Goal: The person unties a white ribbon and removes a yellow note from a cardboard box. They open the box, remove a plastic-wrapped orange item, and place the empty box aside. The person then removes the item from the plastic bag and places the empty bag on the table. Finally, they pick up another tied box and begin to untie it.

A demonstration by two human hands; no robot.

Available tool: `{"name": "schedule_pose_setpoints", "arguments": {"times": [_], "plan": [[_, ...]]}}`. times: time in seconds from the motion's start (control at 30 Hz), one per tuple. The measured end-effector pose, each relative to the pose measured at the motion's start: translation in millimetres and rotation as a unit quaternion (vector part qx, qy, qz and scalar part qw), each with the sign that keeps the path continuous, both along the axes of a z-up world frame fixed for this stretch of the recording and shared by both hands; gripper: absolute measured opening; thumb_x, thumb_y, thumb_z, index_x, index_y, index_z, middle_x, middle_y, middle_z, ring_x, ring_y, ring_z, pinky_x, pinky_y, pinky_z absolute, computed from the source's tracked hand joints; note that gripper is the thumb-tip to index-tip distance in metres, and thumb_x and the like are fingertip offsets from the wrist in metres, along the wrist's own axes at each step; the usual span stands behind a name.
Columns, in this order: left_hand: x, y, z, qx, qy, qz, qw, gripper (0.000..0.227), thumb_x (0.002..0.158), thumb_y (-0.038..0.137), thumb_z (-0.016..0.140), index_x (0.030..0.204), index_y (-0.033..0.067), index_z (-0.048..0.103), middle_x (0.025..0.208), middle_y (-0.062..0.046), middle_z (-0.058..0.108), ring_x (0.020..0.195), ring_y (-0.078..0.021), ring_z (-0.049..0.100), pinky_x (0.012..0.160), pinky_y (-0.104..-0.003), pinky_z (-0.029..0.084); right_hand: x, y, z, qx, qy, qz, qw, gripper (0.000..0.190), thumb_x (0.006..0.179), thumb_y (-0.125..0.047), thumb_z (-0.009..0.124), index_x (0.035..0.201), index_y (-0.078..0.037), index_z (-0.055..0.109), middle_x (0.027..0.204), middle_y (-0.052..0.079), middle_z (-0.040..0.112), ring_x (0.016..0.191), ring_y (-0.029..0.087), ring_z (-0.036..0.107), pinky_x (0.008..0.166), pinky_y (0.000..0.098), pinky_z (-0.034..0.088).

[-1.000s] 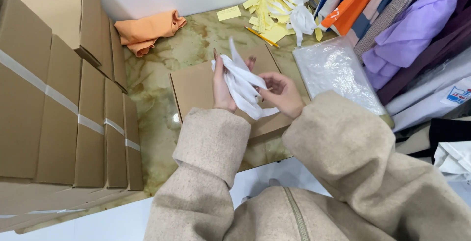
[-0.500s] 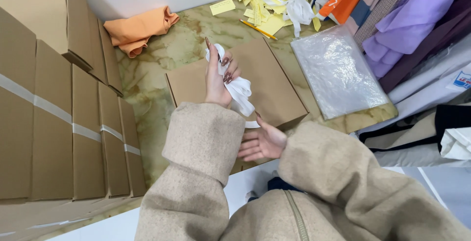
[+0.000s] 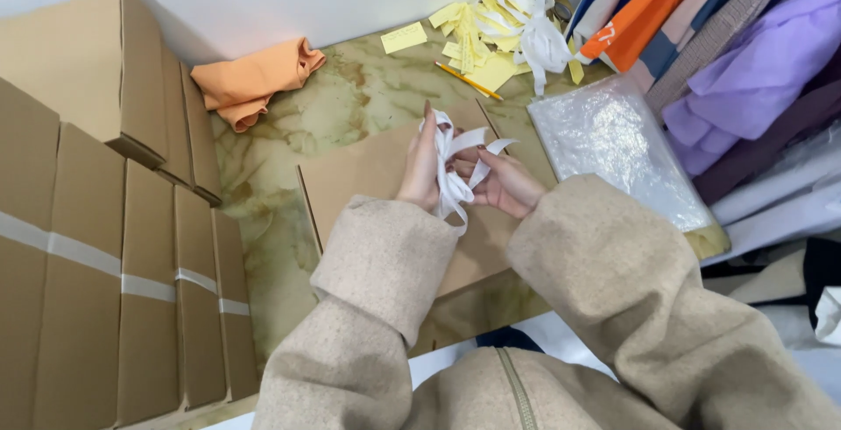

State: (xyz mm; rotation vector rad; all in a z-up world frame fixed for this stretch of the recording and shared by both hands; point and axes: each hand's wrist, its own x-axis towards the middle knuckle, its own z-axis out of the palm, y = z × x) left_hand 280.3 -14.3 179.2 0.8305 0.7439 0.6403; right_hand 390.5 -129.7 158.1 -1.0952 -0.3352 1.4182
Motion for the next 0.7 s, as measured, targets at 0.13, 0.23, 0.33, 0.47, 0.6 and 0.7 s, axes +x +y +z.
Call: {"name": "schedule_pose_setpoints", "arguments": {"times": [0.13, 0.23, 0.33, 0.47, 0.6, 0.7], "plan": [[43.3, -2.3, -1.4, 0.034, 0.031, 0.012, 0.999, 0.081, 0.104, 0.058, 0.061, 0.161, 0.004, 0.041, 0.162, -0.022, 0.045, 0.142, -0.0347, 0.049, 0.111, -0.046, 0.044, 60.3, 39.4, -51.6, -0.022, 0.036, 0.068, 0.997, 0.055, 0.11, -0.058, 0.045, 0.144, -0.019, 0.064, 0.13, 0.013, 0.075, 0.11, 0.035, 0.077, 0.087, 0.0645, 0.064], [83.7, 14.7, -37.9, 0.08, 0.051, -0.008, 0.995, 0.078, 0.111, 0.055, 0.048, 0.172, 0.0111, 0.027, 0.177, -0.022, 0.025, 0.164, -0.0377, 0.025, 0.134, -0.051, 0.021, 95.2, 58.0, -58.9, -0.037, -0.004, 0.122, 0.992, 0.077, 0.103, -0.077, 0.044, 0.156, -0.022, 0.056, 0.146, 0.017, 0.067, 0.122, 0.041, 0.072, 0.095, 0.0759, 0.055], [105.5, -5.3, 27.3, 0.035, 0.013, -0.037, 0.999, 0.081, 0.109, 0.064, 0.036, 0.173, 0.016, 0.027, 0.179, -0.02, 0.023, 0.165, -0.0382, 0.022, 0.135, -0.05, 0.016, 135.8, 69.6, -65.7, -0.016, -0.093, 0.139, 0.986, 0.066, 0.101, -0.055, 0.063, 0.151, -0.012, 0.06, 0.136, 0.02, 0.072, 0.116, 0.04, 0.074, 0.089, 0.0691, 0.058], [164.3, 67.4, -67.7, -0.031, -0.033, -0.136, 0.99, 0.12, 0.098, 0.095, 0.007, 0.154, 0.0029, 0.059, 0.13, -0.018, 0.072, 0.108, -0.0313, 0.076, 0.086, -0.03, 0.06, 208.1, 91.9, -86.0, 0.024, -0.205, 0.1, 0.973, 0.04, 0.09, -0.015, 0.09, 0.126, -0.003, 0.078, 0.108, 0.017, 0.081, 0.093, 0.028, 0.08, 0.073, 0.0465, 0.067], [169.5, 111.7, -69.4, 0.081, 0.01, -0.17, 0.982, 0.104, 0.108, 0.078, 0.002, 0.156, 0.0071, 0.061, 0.171, -0.022, 0.041, 0.164, -0.0514, 0.01, 0.131, -0.065, 0.008, 267.0, 120.8, -45.4, -0.018, -0.303, 0.101, 0.948, 0.038, 0.091, -0.023, 0.086, 0.122, -0.002, 0.08, 0.102, 0.016, 0.079, 0.093, 0.028, 0.076, 0.076, 0.0467, 0.065], [168.7, 129.2, -54.5, 0.043, 0.019, -0.125, 0.991, 0.085, 0.111, 0.07, 0.016, 0.163, 0.0117, 0.051, 0.176, -0.032, 0.021, 0.163, -0.0568, 0.01, 0.13, -0.066, 0.014, 358.3, 154.0, -94.5, -0.239, -0.488, 0.085, 0.835, 0.095, 0.081, -0.07, 0.085, 0.151, -0.01, 0.059, 0.148, 0.025, 0.062, 0.143, 0.04, 0.056, 0.123, 0.0563, 0.04]]}}
